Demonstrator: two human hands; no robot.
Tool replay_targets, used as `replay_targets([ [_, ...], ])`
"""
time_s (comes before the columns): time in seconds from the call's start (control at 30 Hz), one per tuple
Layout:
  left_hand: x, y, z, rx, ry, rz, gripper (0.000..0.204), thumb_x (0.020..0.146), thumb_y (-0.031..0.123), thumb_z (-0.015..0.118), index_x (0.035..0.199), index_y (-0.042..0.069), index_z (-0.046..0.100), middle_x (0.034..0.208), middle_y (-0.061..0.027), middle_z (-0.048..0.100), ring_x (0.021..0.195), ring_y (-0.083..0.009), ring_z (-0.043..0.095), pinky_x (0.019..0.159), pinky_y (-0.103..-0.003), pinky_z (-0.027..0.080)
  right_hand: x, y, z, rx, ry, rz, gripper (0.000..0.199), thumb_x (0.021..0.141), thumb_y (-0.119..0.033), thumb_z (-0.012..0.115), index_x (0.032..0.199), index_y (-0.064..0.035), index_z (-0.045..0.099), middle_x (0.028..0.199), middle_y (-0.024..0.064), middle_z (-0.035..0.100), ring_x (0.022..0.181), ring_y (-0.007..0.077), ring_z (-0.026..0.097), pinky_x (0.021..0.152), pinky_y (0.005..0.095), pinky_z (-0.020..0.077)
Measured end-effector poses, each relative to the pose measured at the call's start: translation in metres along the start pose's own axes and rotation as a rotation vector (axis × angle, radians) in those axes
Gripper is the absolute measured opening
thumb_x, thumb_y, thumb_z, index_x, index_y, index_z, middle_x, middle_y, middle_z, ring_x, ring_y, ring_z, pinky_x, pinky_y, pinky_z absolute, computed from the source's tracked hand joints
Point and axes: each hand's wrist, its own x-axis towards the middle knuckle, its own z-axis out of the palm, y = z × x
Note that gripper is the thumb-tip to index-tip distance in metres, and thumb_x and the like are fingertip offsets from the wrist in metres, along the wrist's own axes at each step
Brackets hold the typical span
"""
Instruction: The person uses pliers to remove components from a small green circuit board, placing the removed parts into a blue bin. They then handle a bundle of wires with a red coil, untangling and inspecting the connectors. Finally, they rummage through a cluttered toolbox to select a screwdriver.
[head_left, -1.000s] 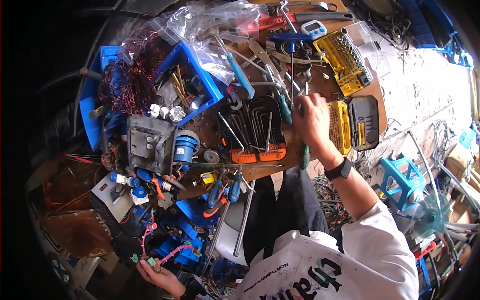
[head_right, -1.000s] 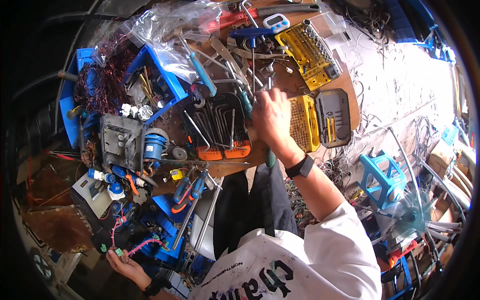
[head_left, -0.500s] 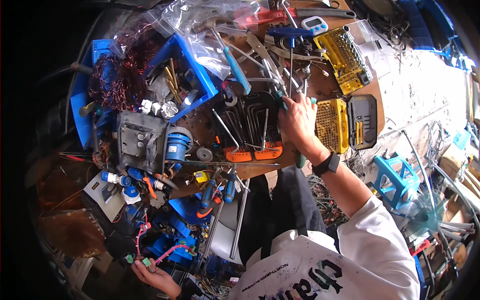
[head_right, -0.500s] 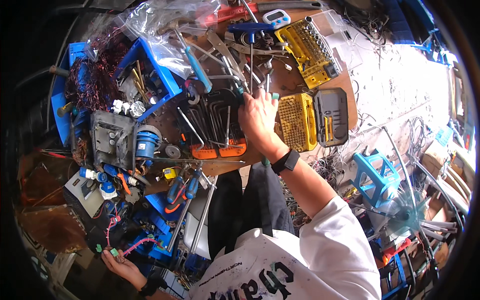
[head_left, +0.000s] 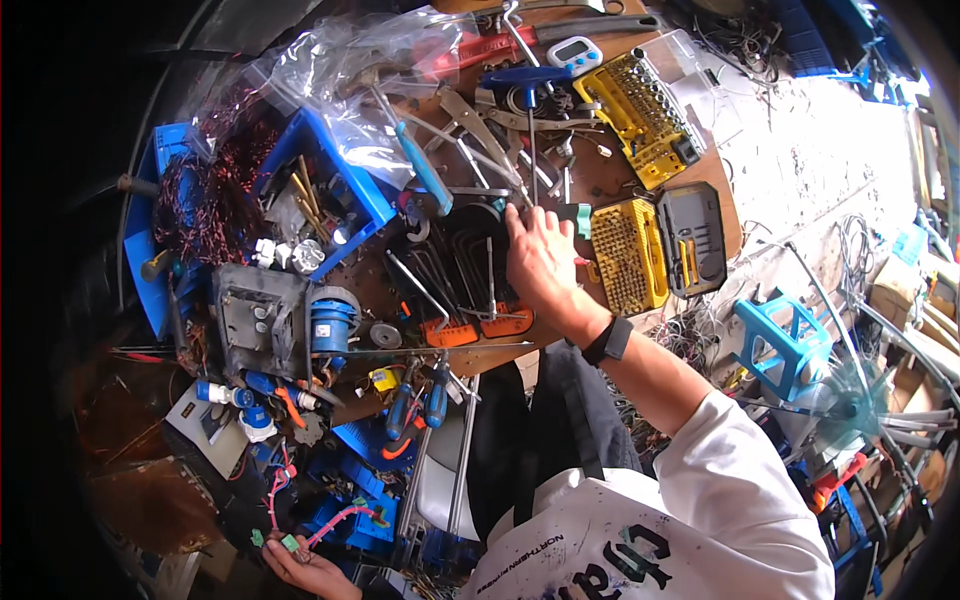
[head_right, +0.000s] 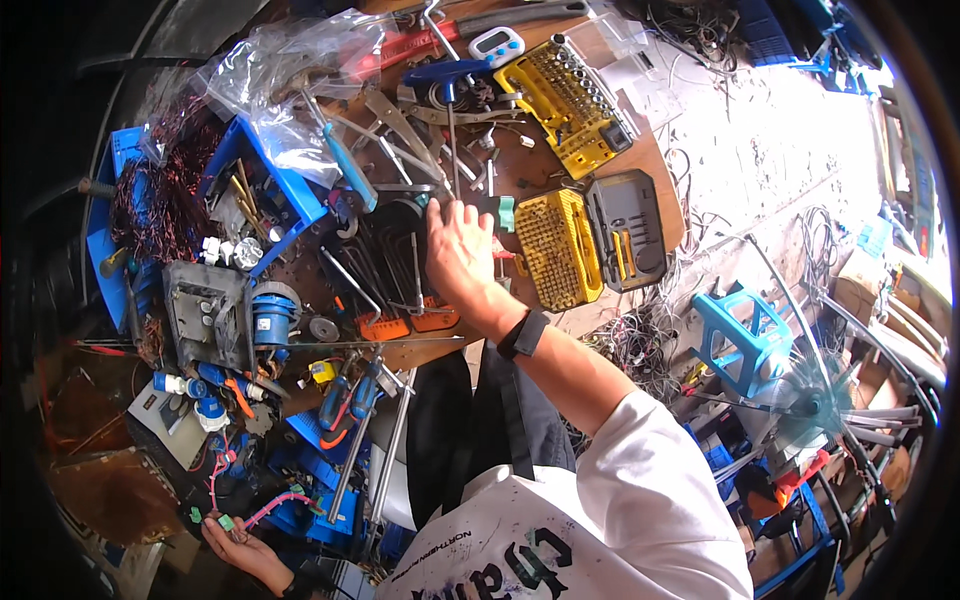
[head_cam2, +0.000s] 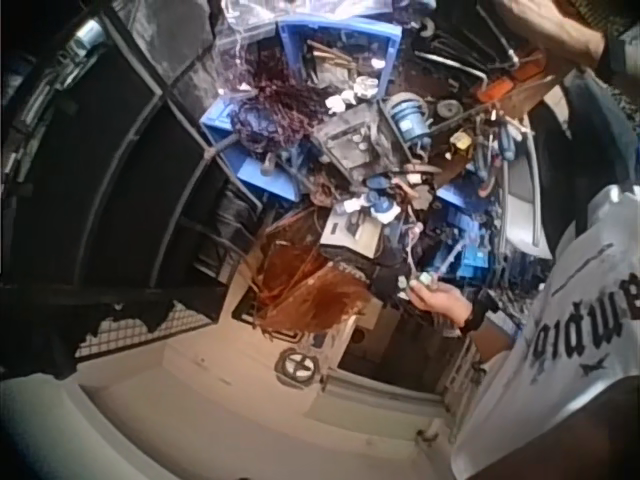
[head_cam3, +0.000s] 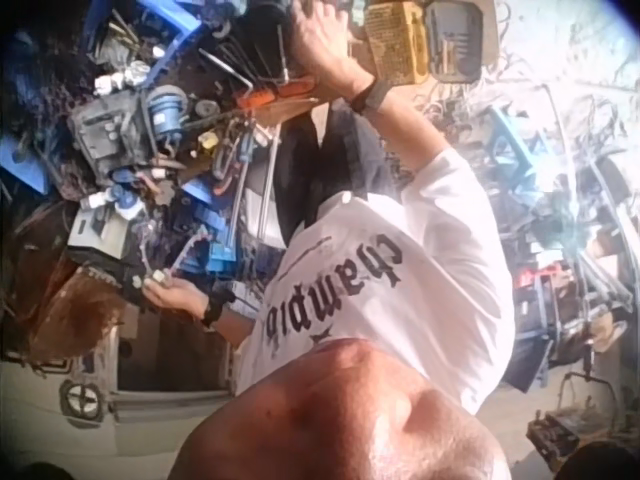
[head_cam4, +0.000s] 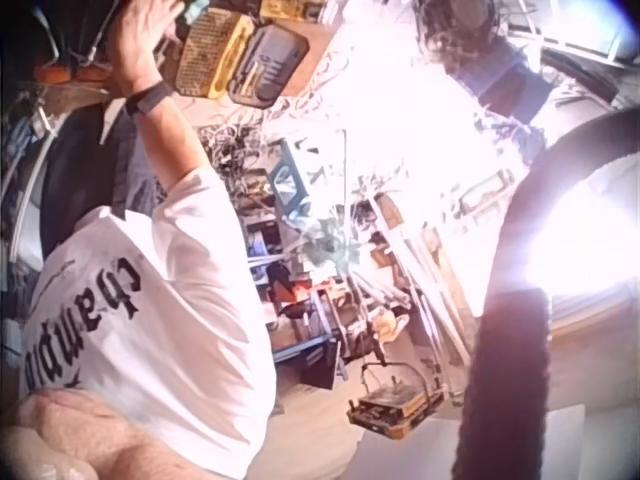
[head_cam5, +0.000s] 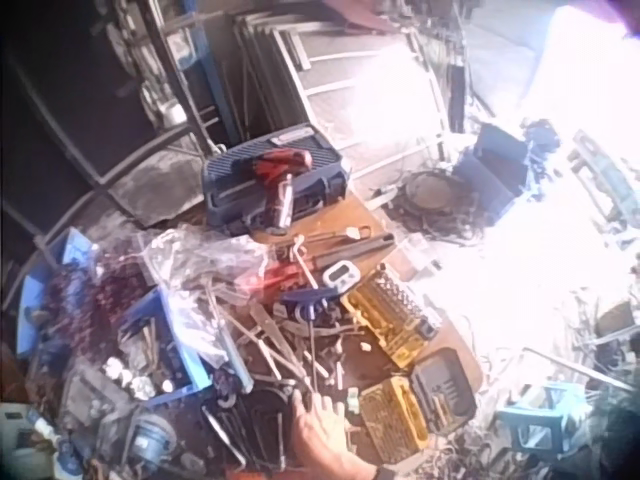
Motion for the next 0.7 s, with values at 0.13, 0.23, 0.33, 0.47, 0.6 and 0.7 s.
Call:
replay_targets([
  [0.13, -0.008, -0.015, -0.002, 0.182, 0.081, 0.307, 0.025, 0.093, 0.019, 0.058, 0.105, -0.003, 0.057, 0.097, -0.0084, 0.059, 0.069, -0.0106, 0.052, 0.057, -0.022, 0.039, -0.005, 0.002, 0.011, 0.012, 0.043, 0.028, 0.035, 0.079, -0.011, 0.053, 0.113, -0.0014, 0.057, 0.097, 0.0136, 0.054, 0.092, 0.0284, 0.052, 0.079, 0.0406, 0.0386],
  [0.23, -0.006, -0.009, -0.001, 0.09, 0.101, 0.137, 0.021, 0.093, 0.019, 0.059, 0.1, -0.001, 0.057, 0.087, -0.0054, 0.058, 0.062, -0.0093, 0.048, 0.054, -0.02, 0.037, -0.004, 0.003, 0.008, 0.0, 0.007, 0.056, 0.022, 0.08, -0.011, 0.052, 0.099, -0.0028, 0.059, 0.096, 0.014, 0.054, 0.094, 0.0286, 0.052, 0.079, 0.0408, 0.0389],
  [0.33, -0.004, -0.002, 0.005, -0.019, 0.112, -0.011, 0.019, 0.092, 0.02, 0.06, 0.094, 0.002, 0.056, 0.078, -0.0022, 0.055, 0.056, -0.0077, 0.044, 0.052, -0.019, 0.035, 0.0, 0.004, 0.006, 0.013, -0.012, 0.09, 0.014, 0.081, -0.011, 0.051, 0.088, -0.003, 0.06, 0.093, 0.0147, 0.054, 0.094, 0.029, 0.052, 0.08, 0.0412, 0.0389],
  [0.47, -0.014, 0.01, 0.032, 0.025, 0.174, 0.0, 0.019, 0.094, 0.022, 0.058, 0.089, 0.004, 0.055, 0.073, 0.0007, 0.051, 0.053, -0.0044, 0.036, 0.051, -0.019, 0.033, 0.001, 0.001, 0.007, -0.011, -0.069, 0.1, 0.014, 0.082, -0.011, 0.051, 0.088, -0.0019, 0.06, 0.094, 0.0156, 0.054, 0.095, 0.0301, 0.052, 0.082, 0.0422, 0.0387],
  [0.6, -0.005, -0.004, 0.013, 0.017, 0.073, -0.002, 0.02, 0.095, 0.024, 0.057, 0.09, 0.004, 0.055, 0.071, 0.0014, 0.047, 0.052, -0.0036, 0.033, 0.05, -0.018, 0.032, 0.002, 0.002, 0.007, -0.006, -0.055, 0.124, 0.015, 0.082, -0.011, 0.05, 0.089, -0.0016, 0.06, 0.094, 0.0163, 0.054, 0.094, 0.0304, 0.053, 0.081, 0.0423, 0.0395],
  [0.7, -0.009, 0.0, 0.017, 0.011, 0.087, -0.001, 0.021, 0.095, 0.024, 0.056, 0.09, 0.004, 0.056, 0.07, 0.0015, 0.045, 0.052, -0.0036, 0.033, 0.05, -0.018, 0.031, 0.003, 0.003, 0.009, -0.023, -0.017, 0.123, 0.014, 0.082, -0.011, 0.051, 0.089, -0.0026, 0.059, 0.093, 0.0157, 0.054, 0.093, 0.0308, 0.053, 0.081, 0.0428, 0.0403],
])
